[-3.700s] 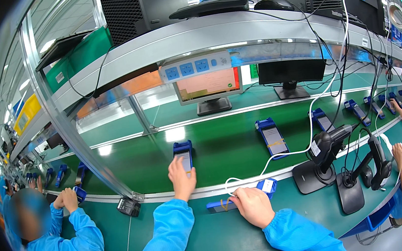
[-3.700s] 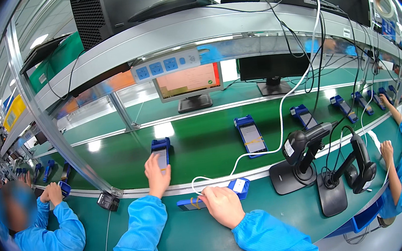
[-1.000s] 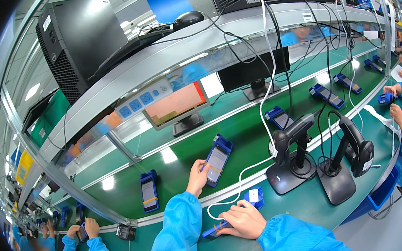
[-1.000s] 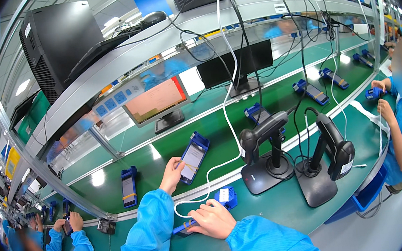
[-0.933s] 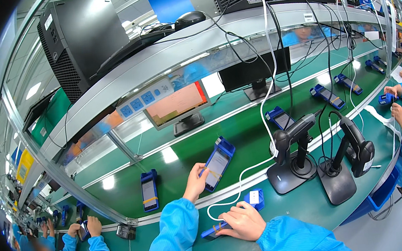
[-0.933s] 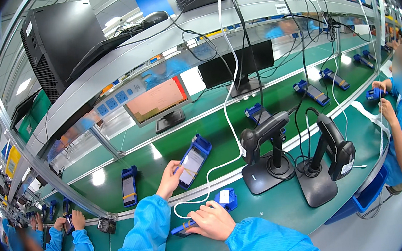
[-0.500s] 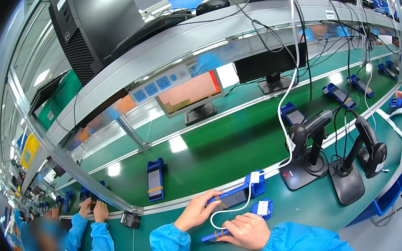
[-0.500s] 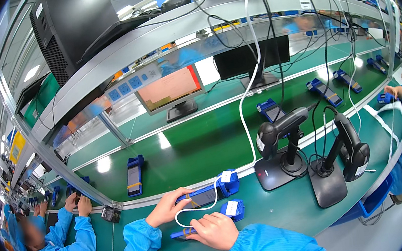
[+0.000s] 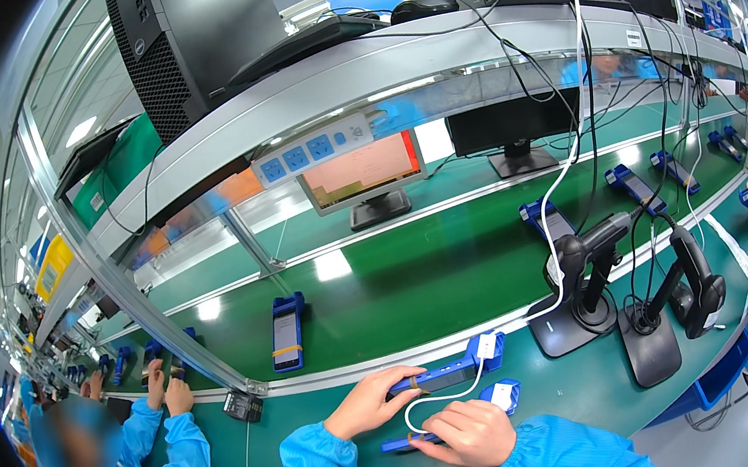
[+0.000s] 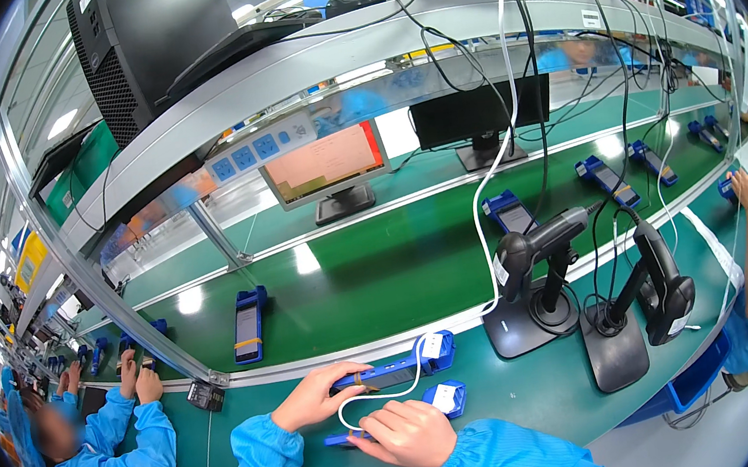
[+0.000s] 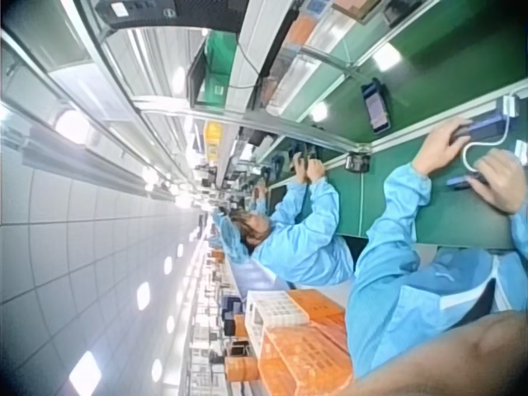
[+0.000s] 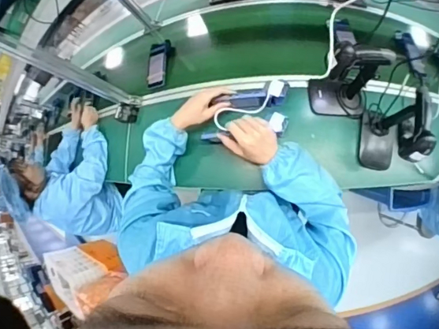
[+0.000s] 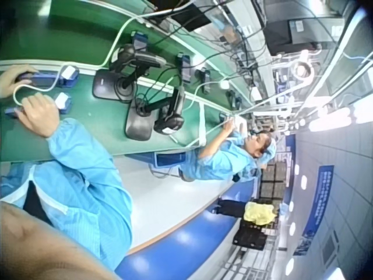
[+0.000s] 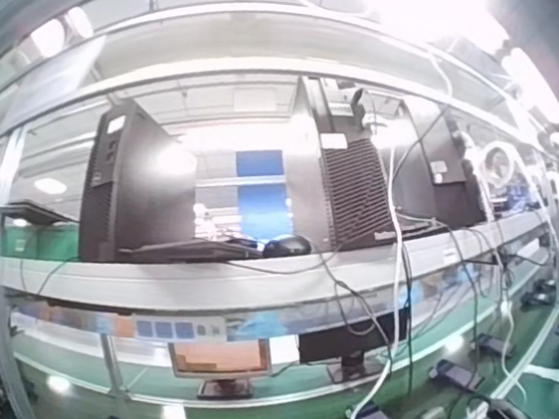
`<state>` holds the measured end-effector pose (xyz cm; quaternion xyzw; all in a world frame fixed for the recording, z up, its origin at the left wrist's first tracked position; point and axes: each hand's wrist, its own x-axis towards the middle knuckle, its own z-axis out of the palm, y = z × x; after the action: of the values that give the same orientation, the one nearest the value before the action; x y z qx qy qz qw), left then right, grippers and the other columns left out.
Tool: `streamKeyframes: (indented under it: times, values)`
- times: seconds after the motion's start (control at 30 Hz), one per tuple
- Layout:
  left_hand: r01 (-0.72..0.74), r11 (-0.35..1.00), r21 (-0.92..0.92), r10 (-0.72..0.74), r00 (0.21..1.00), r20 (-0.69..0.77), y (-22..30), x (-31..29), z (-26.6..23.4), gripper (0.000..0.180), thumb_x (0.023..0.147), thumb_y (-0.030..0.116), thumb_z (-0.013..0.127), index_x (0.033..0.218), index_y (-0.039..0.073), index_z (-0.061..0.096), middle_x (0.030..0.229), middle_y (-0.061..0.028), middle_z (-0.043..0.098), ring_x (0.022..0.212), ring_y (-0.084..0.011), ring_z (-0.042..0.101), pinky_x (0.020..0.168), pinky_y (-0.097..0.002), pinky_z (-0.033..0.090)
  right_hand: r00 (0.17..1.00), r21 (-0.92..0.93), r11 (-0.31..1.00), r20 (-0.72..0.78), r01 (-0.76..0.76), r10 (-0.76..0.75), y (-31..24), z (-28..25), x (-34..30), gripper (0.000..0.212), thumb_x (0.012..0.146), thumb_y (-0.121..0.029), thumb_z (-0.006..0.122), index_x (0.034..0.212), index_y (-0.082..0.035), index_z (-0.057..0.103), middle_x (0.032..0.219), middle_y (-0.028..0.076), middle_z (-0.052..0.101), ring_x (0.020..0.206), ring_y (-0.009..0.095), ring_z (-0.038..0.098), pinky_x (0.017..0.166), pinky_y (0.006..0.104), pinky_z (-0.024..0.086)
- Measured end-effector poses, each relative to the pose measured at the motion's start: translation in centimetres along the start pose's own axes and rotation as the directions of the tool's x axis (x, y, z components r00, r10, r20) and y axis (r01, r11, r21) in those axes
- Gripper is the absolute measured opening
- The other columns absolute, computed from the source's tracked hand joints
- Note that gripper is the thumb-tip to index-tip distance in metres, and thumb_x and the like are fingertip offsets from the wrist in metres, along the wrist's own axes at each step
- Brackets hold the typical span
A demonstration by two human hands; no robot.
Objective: Assembling and testing industrial handheld devices on a production line.
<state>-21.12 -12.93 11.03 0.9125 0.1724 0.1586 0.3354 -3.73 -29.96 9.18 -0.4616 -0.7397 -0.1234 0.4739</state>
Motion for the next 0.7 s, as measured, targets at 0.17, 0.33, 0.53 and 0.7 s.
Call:
streamKeyframes:
  times: [0.17,0.33,0.53,0.7]
  values:
    - [-0.093,0.983,0.155,0.120,0.977,-0.174,1.8,-0.6,-0.2,0.038,0.098,0.011,0.076,0.135,0.003,0.069,0.129,-0.0157,0.074,0.123,-0.0345,0.068,0.108,-0.0442,0.052,1.000,0.044,0.999,-0.020,0.004,-0.003,0.7,0.0,-0.1,0.022,0.077,-0.019,0.090,0.084,-0.011,0.071,0.085,0.000,0.072,0.074,0.019,0.068,0.065,0.0337,0.054]
    - [-0.161,0.981,0.105,0.182,0.954,-0.238,2.8,-2.9,-0.2,0.030,0.095,0.009,0.074,0.124,0.004,0.071,0.122,-0.0130,0.074,0.119,-0.0336,0.066,0.106,-0.0449,0.051,0.999,0.068,0.997,0.015,-0.044,0.043,0.9,0.0,-0.3,0.019,0.076,-0.014,0.087,0.084,-0.011,0.070,0.086,0.000,0.071,0.076,0.020,0.067,0.068,0.0347,0.054]
    - [-0.094,0.991,-0.093,0.105,0.988,0.112,4.3,-4.6,1.5,0.055,0.090,0.016,0.076,0.140,0.004,0.057,0.133,-0.0186,0.065,0.122,-0.0383,0.065,0.105,-0.0452,0.052,0.998,0.084,0.995,0.032,-0.061,0.058,0.9,0.0,-0.3,0.018,0.077,-0.013,0.086,0.083,-0.011,0.070,0.085,0.000,0.071,0.075,0.020,0.066,0.067,0.0355,0.052]
    - [-0.078,0.991,0.108,0.067,0.992,0.103,4.0,-5.2,4.1,0.041,0.092,0.022,0.077,0.126,0.005,0.063,0.119,-0.0145,0.072,0.105,-0.0381,0.071,0.092,-0.0469,0.057,0.998,0.095,0.994,0.027,-0.060,0.057,0.9,0.3,-0.3,0.016,0.078,-0.013,0.086,0.085,-0.010,0.072,0.082,0.000,0.070,0.073,0.021,0.066,0.065,0.0354,0.052]
